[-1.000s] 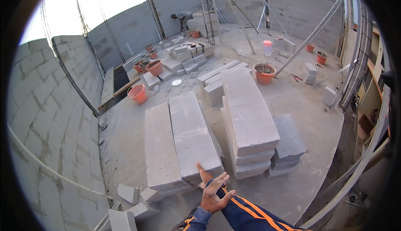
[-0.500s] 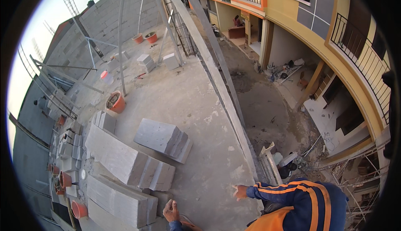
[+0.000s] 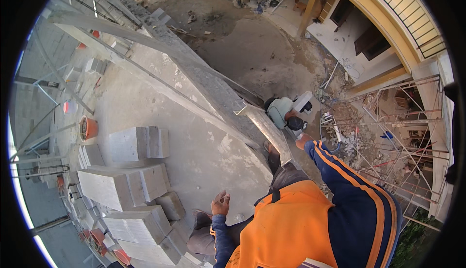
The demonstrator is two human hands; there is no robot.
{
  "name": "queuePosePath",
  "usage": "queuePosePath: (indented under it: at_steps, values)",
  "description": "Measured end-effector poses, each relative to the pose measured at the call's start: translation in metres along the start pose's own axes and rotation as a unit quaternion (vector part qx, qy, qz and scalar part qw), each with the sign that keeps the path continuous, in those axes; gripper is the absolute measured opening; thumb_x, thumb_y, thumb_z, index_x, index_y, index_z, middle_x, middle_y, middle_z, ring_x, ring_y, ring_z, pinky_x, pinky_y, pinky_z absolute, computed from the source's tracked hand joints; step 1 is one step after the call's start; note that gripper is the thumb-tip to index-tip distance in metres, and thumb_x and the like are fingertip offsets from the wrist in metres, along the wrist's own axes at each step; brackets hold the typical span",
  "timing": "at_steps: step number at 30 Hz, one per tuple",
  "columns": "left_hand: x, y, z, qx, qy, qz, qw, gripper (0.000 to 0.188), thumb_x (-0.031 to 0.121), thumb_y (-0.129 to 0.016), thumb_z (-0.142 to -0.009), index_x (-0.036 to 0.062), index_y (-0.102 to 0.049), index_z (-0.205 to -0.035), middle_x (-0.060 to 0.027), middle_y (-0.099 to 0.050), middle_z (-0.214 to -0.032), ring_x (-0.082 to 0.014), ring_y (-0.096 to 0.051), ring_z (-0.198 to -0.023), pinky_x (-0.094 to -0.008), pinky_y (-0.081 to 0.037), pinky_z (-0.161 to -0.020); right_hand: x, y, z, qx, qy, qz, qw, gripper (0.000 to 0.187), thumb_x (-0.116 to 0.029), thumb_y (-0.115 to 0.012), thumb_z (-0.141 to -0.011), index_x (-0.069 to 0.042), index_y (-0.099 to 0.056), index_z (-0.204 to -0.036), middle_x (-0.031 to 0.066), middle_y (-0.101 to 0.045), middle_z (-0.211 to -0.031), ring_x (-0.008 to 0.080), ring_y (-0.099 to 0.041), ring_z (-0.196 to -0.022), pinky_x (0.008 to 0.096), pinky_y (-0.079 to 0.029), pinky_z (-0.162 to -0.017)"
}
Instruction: The person repeatedly picks up rectangular concrete blocks from a stack on a rooftop scaffolding and hands them down to a coworker below. The person handles the blocks one at a time, lifting and passing them over the edge of the structure.
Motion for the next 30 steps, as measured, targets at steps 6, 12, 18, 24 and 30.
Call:
queuePosePath:
  at_steps: [6, 12, 18, 24, 30]
  values:
    - [0.021, 0.003, 0.021, -0.051, 0.095, -0.123, 0.986, 0.048, 0.046, -0.063, -0.090, 0.0119, -0.065, -0.124, -0.0158, -0.072, -0.106, -0.0312, -0.070, -0.098, -0.0401, -0.054, -0.087, 0.009, -0.071, 0.011, -0.037, 0.073, -0.037, 0.996, 0.050, -0.038, -0.062, -0.082, 0.010, -0.067, -0.093, 0.0250, -0.069, -0.081, 0.0360, -0.070, -0.080, 0.0456, -0.053, -0.066]
    - [0.045, 0.041, 0.026, 0.005, 0.106, -0.119, 0.987, 0.051, 0.049, -0.060, -0.091, 0.0134, -0.062, -0.128, -0.0137, -0.071, -0.110, -0.0306, -0.069, -0.098, -0.0390, -0.053, -0.089, -0.002, -0.080, 0.009, -0.253, 0.010, -0.101, 0.962, 0.045, -0.038, -0.062, -0.081, 0.004, -0.059, -0.097, 0.0228, -0.066, -0.100, 0.0430, -0.062, -0.100, 0.0564, -0.047, -0.086]
    - [0.037, 0.056, 0.038, 0.025, 0.109, -0.108, 0.988, 0.049, 0.045, -0.062, -0.092, 0.0109, -0.062, -0.127, -0.0147, -0.070, -0.113, -0.0287, -0.069, -0.099, -0.0361, -0.053, -0.089, 0.039, -0.085, -0.013, -0.483, -0.116, -0.360, 0.789, 0.025, -0.036, -0.049, -0.083, -0.019, -0.054, -0.100, 0.0126, -0.052, -0.103, 0.0447, -0.048, -0.100, 0.0550, -0.036, -0.077]
    - [-0.004, 0.064, 0.040, 0.123, 0.114, -0.011, 0.986, 0.046, 0.038, -0.065, -0.091, 0.0026, -0.065, -0.122, -0.0163, -0.072, -0.104, -0.0249, -0.071, -0.096, -0.0343, -0.054, -0.084, 0.092, -0.059, -0.055, -0.338, -0.123, -0.332, 0.872, 0.020, -0.036, -0.051, -0.088, -0.019, -0.056, -0.098, 0.0090, -0.056, -0.100, 0.0386, -0.052, -0.089, 0.0529, -0.038, -0.069]
    - [-0.026, 0.068, 0.036, 0.164, 0.156, 0.256, 0.940, 0.043, 0.021, -0.067, -0.093, -0.0056, -0.059, -0.125, -0.0096, -0.069, -0.092, -0.0163, -0.066, -0.074, -0.0252, -0.050, -0.058, 0.119, -0.014, -0.070, -0.152, -0.108, -0.127, 0.974, 0.026, -0.025, -0.067, -0.082, -0.009, -0.062, -0.101, 0.0146, -0.067, -0.093, 0.0335, -0.067, -0.084, 0.0457, -0.050, -0.067]
Point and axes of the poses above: each hand's wrist, its own z-axis away from the middle knuckle, its own y-axis out of the back of the hand, x = y × z, the point moved 8 cm from there along -z, towards the middle knuckle
